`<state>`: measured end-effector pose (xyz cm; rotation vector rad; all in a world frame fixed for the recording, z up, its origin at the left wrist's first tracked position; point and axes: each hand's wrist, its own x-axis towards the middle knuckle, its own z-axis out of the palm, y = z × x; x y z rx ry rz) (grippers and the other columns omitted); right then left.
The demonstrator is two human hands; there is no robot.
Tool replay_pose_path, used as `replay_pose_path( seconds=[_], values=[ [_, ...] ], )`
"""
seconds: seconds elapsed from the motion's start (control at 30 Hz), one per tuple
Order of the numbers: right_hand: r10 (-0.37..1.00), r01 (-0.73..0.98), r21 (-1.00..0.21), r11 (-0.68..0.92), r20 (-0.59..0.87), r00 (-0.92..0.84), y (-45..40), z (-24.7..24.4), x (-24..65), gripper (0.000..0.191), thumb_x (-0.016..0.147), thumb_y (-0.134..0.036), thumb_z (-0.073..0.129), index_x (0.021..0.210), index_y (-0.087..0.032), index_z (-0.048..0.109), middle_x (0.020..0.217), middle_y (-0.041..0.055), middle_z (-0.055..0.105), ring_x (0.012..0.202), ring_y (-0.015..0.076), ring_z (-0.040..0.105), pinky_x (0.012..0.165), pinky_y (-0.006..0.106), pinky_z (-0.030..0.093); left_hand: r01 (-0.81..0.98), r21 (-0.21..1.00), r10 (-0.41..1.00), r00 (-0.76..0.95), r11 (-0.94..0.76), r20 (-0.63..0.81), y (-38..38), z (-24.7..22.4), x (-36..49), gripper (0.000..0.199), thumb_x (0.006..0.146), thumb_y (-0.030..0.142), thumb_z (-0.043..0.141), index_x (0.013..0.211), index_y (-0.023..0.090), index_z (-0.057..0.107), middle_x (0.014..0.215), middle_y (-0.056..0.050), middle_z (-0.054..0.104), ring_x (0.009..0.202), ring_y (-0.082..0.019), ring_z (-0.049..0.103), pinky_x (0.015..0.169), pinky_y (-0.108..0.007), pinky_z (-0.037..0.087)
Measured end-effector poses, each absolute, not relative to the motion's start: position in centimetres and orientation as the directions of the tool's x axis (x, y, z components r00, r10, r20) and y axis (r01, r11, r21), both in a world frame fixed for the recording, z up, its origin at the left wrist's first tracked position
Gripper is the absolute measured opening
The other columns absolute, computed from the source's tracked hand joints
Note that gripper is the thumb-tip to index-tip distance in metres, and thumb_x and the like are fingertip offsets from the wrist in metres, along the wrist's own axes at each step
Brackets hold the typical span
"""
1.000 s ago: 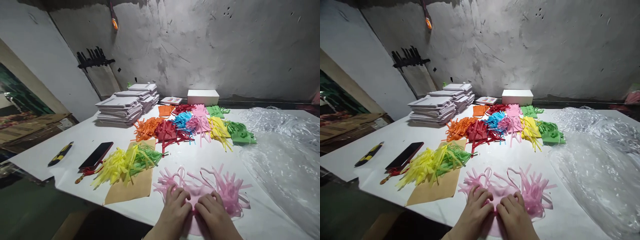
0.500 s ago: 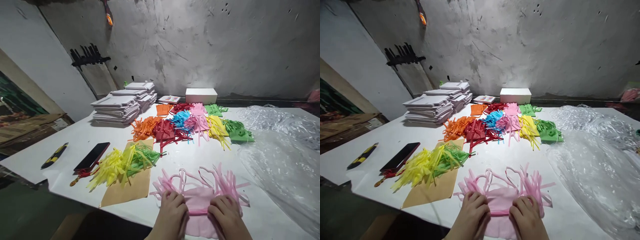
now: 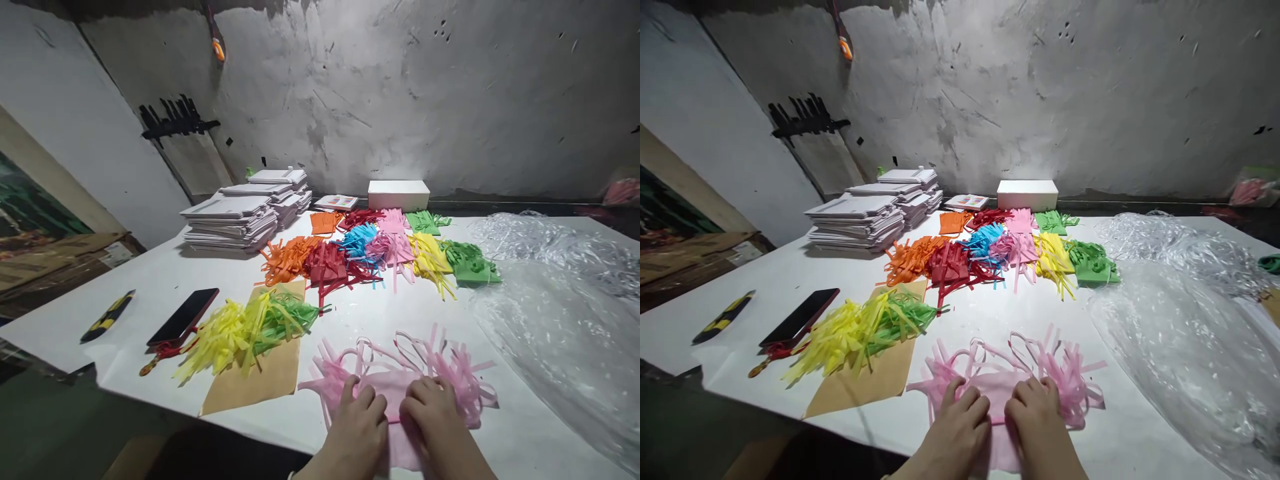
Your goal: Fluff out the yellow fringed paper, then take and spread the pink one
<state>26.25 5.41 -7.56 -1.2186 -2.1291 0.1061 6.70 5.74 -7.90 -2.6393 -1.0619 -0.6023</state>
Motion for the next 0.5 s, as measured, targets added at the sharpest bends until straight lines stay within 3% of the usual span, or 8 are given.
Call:
replay_pose_path(
  seconds=[0.17,0.23,0.33,0.4,0.5],
  values=[
    [0.665,0.681,-0.293,0.671,0.643,-0.379,4.9,-8.3,25.0,0.016,0.087,-0.011,0.055,0.077,-0.023,0.055,0.075,-0.0018,0.057,0.078,0.0192,0.053,0.1,0.045,0.027,0.737,0.064,0.685,0.587,-0.673,0.431,6.8,-7.0,6.9,0.024,0.086,0.017,0.075,0.067,0.018,0.061,0.073,0.001,0.061,0.075,-0.019,0.052,0.082,-0.039,0.031],
    [0.624,0.69,-0.249,0.68,0.691,-0.365,5.0,-8.2,24.8,0.02,0.09,-0.007,0.049,0.078,-0.022,0.055,0.073,-0.0019,0.057,0.075,0.0183,0.053,0.101,0.044,0.028,0.74,0.097,0.693,0.564,-0.665,0.45,6.8,-6.6,6.9,0.017,0.087,0.016,0.072,0.073,0.018,0.063,0.08,0.0,0.064,0.079,-0.02,0.054,0.082,-0.039,0.032],
    [0.638,0.704,-0.306,0.641,0.723,-0.266,5.4,-6.9,25.2,0.024,0.097,-0.008,0.044,0.085,-0.022,0.06,0.078,-0.0009,0.061,0.075,0.0169,0.056,0.097,0.042,0.032,0.59,0.077,0.542,0.672,-0.803,0.505,6.1,-6.9,7.2,0.011,0.091,0.017,0.069,0.083,0.018,0.063,0.086,0.0,0.065,0.083,-0.018,0.055,0.084,-0.036,0.036],
    [0.641,0.724,-0.329,0.606,0.741,-0.2,5.6,-5.4,26.3,0.022,0.099,-0.011,0.045,0.095,-0.021,0.063,0.086,0.0016,0.066,0.081,0.019,0.061,0.096,0.045,0.033,0.485,0.077,0.456,0.742,-0.871,0.491,5.6,-7.7,7.3,0.012,0.089,0.018,0.072,0.083,0.019,0.062,0.084,0.001,0.065,0.079,-0.017,0.055,0.076,-0.031,0.038],
    [0.588,0.811,-0.257,0.525,0.799,-0.127,6.1,-3.1,29.1,0.015,0.1,-0.013,0.051,0.103,-0.02,0.064,0.092,0.0052,0.071,0.088,0.0233,0.065,0.096,0.048,0.036,0.561,0.179,0.579,0.7,-0.808,0.418,5.1,-8.8,7.2,0.019,0.08,0.025,0.08,0.088,0.021,0.063,0.092,-0.001,0.067,0.082,-0.019,0.058,0.074,-0.031,0.042]
  ],
)
